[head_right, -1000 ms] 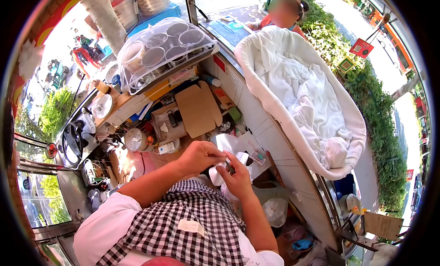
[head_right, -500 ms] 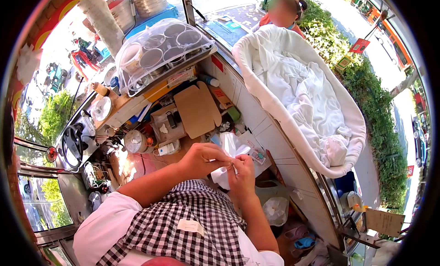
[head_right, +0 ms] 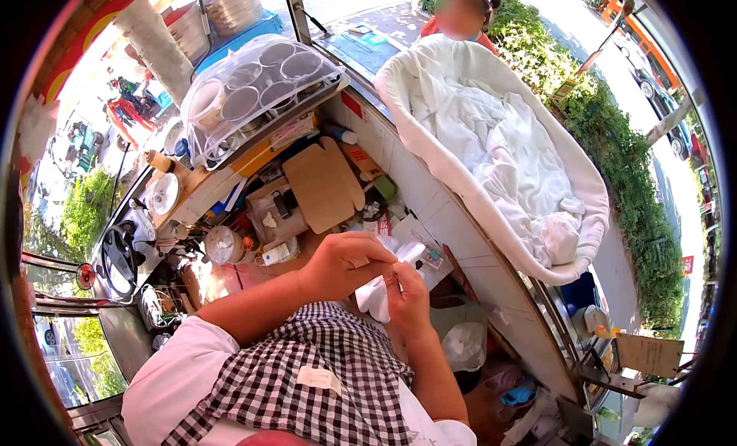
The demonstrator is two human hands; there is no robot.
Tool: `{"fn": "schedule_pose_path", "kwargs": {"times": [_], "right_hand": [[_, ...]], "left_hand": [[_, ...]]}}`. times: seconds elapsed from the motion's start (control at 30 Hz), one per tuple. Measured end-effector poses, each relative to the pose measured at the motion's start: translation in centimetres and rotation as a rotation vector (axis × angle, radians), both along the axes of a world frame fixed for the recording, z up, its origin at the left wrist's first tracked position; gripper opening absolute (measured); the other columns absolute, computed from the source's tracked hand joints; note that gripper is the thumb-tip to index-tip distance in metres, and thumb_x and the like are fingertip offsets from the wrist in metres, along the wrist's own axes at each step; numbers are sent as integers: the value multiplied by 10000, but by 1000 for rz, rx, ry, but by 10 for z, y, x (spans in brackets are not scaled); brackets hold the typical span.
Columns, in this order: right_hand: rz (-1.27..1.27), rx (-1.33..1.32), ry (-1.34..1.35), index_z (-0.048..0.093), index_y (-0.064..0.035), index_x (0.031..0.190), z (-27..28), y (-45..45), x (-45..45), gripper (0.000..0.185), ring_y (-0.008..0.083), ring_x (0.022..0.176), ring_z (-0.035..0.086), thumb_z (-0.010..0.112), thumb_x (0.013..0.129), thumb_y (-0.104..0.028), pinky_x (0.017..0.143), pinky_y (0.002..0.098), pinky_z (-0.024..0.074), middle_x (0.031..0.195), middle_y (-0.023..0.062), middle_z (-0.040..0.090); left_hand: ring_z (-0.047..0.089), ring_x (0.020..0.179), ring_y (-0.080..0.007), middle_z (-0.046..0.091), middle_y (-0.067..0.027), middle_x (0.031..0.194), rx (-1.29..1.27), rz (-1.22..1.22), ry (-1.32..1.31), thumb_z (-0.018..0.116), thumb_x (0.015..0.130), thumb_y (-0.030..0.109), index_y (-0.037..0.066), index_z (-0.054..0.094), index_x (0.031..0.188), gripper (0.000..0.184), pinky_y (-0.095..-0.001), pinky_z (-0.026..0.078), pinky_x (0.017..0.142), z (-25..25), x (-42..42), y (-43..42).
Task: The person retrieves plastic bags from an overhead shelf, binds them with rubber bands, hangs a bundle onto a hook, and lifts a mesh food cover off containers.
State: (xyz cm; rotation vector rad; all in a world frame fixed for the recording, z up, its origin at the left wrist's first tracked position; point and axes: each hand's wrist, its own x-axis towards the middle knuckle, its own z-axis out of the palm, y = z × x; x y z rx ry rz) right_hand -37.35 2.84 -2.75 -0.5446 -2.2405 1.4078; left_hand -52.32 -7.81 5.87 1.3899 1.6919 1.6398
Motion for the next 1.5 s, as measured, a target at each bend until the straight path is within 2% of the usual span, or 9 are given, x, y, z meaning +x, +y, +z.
{"fn": "schedule_pose_path", "kwargs": {"times": [0.1,0.2,0.3,0.53,0.73,0.9,1.0,1.3,1.5], "right_hand": [[-78,-70,-23,661,-24,1008,14,-2,8,146,258,771,621,614,968,-156,707,331,491,875,111,663],[-86,-84,-24,667,8,1049,10,1,18,218,141,789,622,573,1004,-185,732,273,492,837,64,661],[-148,-167,-5,688,-15,1041,16,-3,23,203,155,730,609,615,982,-195,665,288,479,807,79,658],[-251,-165,-15,693,-1,1039,30,-5,33,230,118,716,597,603,992,-208,652,262,468,780,55,643],[-323,-129,-38,676,19,1041,29,-1,41,241,90,711,578,575,1007,-197,663,239,473,799,29,607],[-339,-12,-67,679,7,1030,23,-1,47,220,90,701,564,624,980,-201,642,239,460,795,26,601],[-355,-37,-98,686,-1,1018,30,-6,42,189,165,730,614,670,937,-171,682,296,486,804,84,644],[-381,-102,-115,681,1,1029,32,-22,35,179,154,742,617,650,950,-156,687,292,490,831,78,647],[-435,-139,-69,653,16,1045,36,-37,21,224,85,804,597,570,1010,-189,745,235,480,849,31,662]], "left_hand": [[666,790,-143,697,-75,839,-67,27,-106,743,825,12,16,710,1012,190,-267,527,698,2,0,1],[656,808,-107,699,-60,854,-151,15,-216,743,840,34,15,699,1052,217,-252,525,715,1,-2,3],[653,829,-95,697,-52,873,-190,-7,-255,731,862,54,11,695,1065,210,-248,525,734,-4,-4,8],[643,848,-92,692,-49,887,-232,-88,-425,713,895,99,3,693,1050,184,-251,521,753,-18,-8,21],[628,824,-82,679,-35,863,-299,-159,-423,715,903,141,2,682,973,160,-250,518,747,-27,-14,27],[596,750,-68,660,-18,801,-305,-143,-410,722,906,177,0,672,939,187,-244,498,670,-36,-19,30],[577,715,-62,645,-9,766,-324,-149,-422,725,908,196,-3,671,933,208,-239,480,628,-34,-24,31],[548,710,-47,629,11,776,-239,-298,-535,709,923,182,-8,651,927,198,-227,467,621,-27,-20,42],[589,745,-68,641,-19,799,-208,-392,-498,672,941,135,0,622,932,144,-248,489,652,-24,-19,42]]}}
